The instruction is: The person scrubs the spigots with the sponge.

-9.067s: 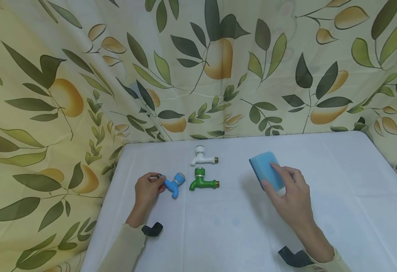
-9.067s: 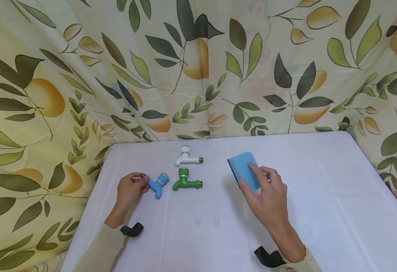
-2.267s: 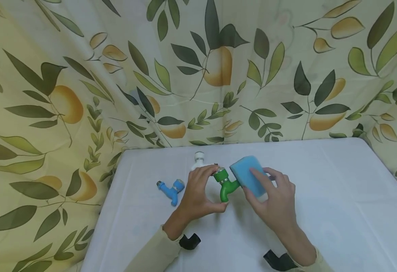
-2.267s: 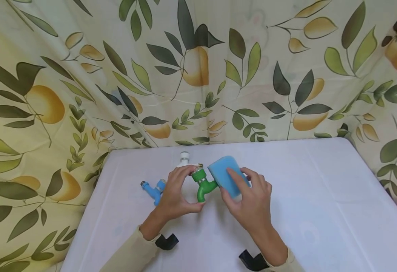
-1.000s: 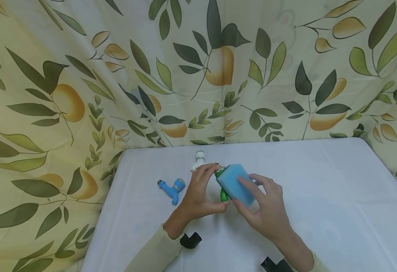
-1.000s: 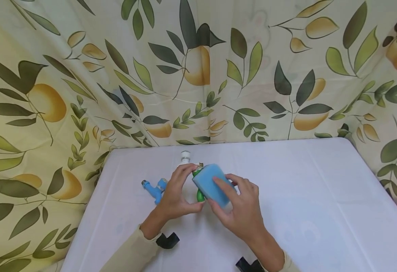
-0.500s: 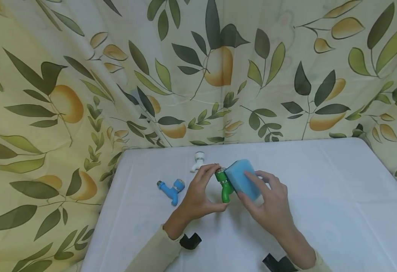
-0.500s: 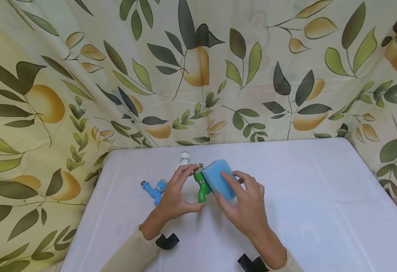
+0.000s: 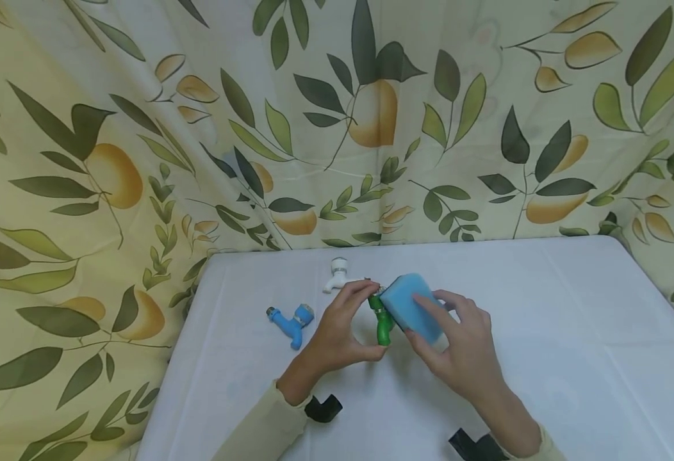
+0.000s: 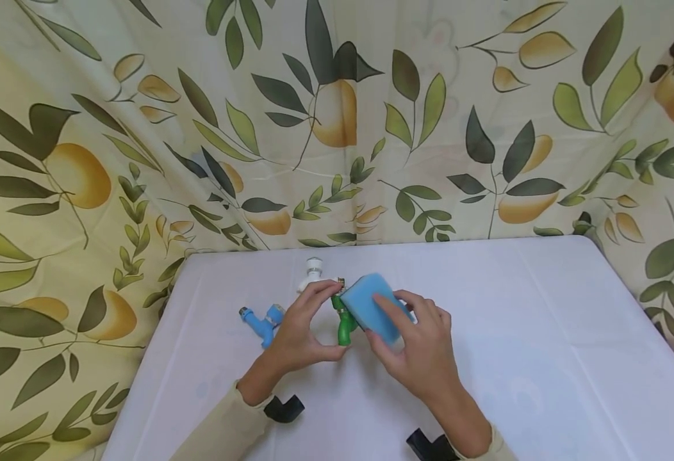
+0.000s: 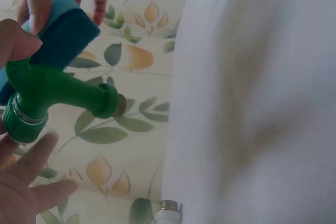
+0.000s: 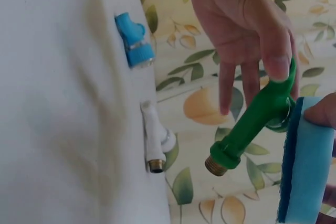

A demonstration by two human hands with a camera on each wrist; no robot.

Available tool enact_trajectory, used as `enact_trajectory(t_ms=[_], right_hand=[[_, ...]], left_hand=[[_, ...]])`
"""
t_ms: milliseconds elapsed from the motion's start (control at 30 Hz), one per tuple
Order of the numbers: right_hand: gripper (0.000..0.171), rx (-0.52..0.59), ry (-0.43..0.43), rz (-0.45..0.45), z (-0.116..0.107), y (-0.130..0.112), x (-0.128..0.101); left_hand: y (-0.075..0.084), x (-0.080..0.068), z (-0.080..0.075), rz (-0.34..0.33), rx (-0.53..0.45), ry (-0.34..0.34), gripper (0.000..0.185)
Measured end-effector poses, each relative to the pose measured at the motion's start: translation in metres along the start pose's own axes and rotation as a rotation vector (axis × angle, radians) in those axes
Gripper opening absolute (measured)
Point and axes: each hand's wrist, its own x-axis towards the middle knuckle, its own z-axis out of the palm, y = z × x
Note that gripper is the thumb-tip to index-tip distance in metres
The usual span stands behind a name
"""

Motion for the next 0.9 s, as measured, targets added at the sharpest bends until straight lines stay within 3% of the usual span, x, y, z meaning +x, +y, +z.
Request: enact_trajectory(t_ms=[267,500,767,900], right_hand=[[0.052,0.027,-0.044,-0.153,-0.004,-0.006,-0.001],[0.049,-0.007,0.004,-0.064,-0.008,-0.002,0.000],[0.042,0.038,-0.096,-0.224,-0.012,-0.009,-0.001],[0.051,-0.007,-0.046,-0.190,-0.012,-0.005,0.002]], left_hand=[[-0.002,0.001,0.003,0.009,-0.053,-0.018,0.097],[0.000,0.000,0.004,-0.049,-0.177,-0.054,0.096],[-0.001,0.000,0.003,-0.023,-0.142,-0.090,0.101],[-0.002,0.001,0.002,-0.011,-0.139,-0.090,0.096]])
